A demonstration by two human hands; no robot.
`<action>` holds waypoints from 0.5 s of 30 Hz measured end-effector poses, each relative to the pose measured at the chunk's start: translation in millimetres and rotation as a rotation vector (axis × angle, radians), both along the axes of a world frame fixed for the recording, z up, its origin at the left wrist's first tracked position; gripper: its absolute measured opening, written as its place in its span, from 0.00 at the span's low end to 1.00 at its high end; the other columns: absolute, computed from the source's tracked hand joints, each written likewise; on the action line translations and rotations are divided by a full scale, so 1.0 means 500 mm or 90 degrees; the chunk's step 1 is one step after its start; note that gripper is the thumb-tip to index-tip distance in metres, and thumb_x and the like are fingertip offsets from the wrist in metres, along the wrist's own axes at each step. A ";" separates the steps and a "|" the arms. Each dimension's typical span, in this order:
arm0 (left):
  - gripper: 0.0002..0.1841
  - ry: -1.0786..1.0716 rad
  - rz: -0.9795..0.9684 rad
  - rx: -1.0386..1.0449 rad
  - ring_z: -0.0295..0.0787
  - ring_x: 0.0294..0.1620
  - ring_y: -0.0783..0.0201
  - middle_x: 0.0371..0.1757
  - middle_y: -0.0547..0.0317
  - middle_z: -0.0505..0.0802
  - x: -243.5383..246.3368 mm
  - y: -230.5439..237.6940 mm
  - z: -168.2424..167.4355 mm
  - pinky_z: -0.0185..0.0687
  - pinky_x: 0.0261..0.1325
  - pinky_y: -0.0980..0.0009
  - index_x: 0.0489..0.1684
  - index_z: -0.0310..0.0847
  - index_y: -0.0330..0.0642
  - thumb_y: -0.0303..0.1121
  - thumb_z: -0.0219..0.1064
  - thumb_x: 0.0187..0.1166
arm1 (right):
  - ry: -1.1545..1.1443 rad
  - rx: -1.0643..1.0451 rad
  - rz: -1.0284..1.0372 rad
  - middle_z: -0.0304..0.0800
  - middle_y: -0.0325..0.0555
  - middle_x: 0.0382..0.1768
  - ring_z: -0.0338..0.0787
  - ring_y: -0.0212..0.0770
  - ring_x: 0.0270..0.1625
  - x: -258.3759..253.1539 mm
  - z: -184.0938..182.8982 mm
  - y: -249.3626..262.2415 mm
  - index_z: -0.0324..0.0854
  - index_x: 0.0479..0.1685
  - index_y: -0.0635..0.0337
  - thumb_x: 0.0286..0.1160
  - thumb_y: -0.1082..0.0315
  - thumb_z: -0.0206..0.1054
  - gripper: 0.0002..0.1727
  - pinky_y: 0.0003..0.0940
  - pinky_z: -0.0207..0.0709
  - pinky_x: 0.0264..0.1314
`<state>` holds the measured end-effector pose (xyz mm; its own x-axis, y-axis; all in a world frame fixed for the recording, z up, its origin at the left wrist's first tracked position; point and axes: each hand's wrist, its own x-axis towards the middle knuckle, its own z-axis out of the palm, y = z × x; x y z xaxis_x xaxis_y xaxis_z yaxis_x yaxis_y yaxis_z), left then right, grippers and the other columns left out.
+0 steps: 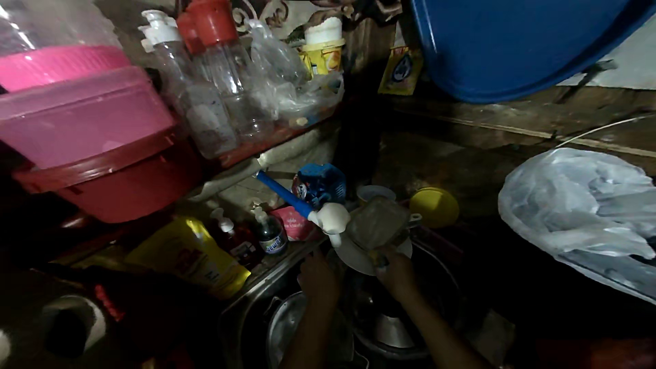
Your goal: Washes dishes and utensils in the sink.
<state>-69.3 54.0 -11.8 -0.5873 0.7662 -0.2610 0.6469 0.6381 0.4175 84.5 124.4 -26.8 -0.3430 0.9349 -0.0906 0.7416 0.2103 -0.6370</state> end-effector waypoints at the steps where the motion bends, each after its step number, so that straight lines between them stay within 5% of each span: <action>1: 0.33 -0.014 -0.005 -0.022 0.76 0.78 0.40 0.76 0.39 0.82 -0.005 -0.004 -0.005 0.73 0.75 0.40 0.82 0.70 0.39 0.49 0.66 0.82 | 0.008 0.006 0.001 0.85 0.58 0.71 0.86 0.54 0.71 0.001 0.000 -0.001 0.83 0.70 0.63 0.79 0.70 0.67 0.21 0.50 0.76 0.77; 5: 0.20 -0.136 0.010 0.011 0.87 0.67 0.47 0.64 0.41 0.89 -0.044 -0.017 -0.026 0.79 0.71 0.49 0.68 0.81 0.36 0.41 0.61 0.88 | 0.075 0.000 -0.025 0.86 0.57 0.69 0.87 0.53 0.69 0.014 0.004 -0.010 0.81 0.73 0.61 0.79 0.70 0.68 0.22 0.49 0.77 0.76; 10: 0.19 -0.248 0.167 0.264 0.87 0.62 0.46 0.61 0.35 0.89 -0.087 -0.058 -0.041 0.79 0.69 0.50 0.70 0.78 0.30 0.34 0.55 0.91 | 0.158 -0.024 -0.068 0.89 0.60 0.62 0.88 0.53 0.65 0.031 0.011 -0.011 0.81 0.72 0.63 0.78 0.70 0.70 0.22 0.51 0.79 0.73; 15: 0.15 -0.307 0.271 0.425 0.84 0.34 0.58 0.39 0.45 0.88 -0.102 -0.104 0.010 0.83 0.43 0.60 0.61 0.82 0.29 0.32 0.56 0.91 | 0.147 -0.050 -0.061 0.87 0.65 0.63 0.87 0.59 0.65 0.027 0.005 -0.020 0.79 0.72 0.66 0.76 0.72 0.73 0.24 0.58 0.77 0.72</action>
<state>-120.5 1.9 -6.9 -0.7964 0.5900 -0.1329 0.0734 0.3123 0.9471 97.8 114.5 -24.3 -0.2734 0.9573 -0.0937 0.5893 0.0897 -0.8029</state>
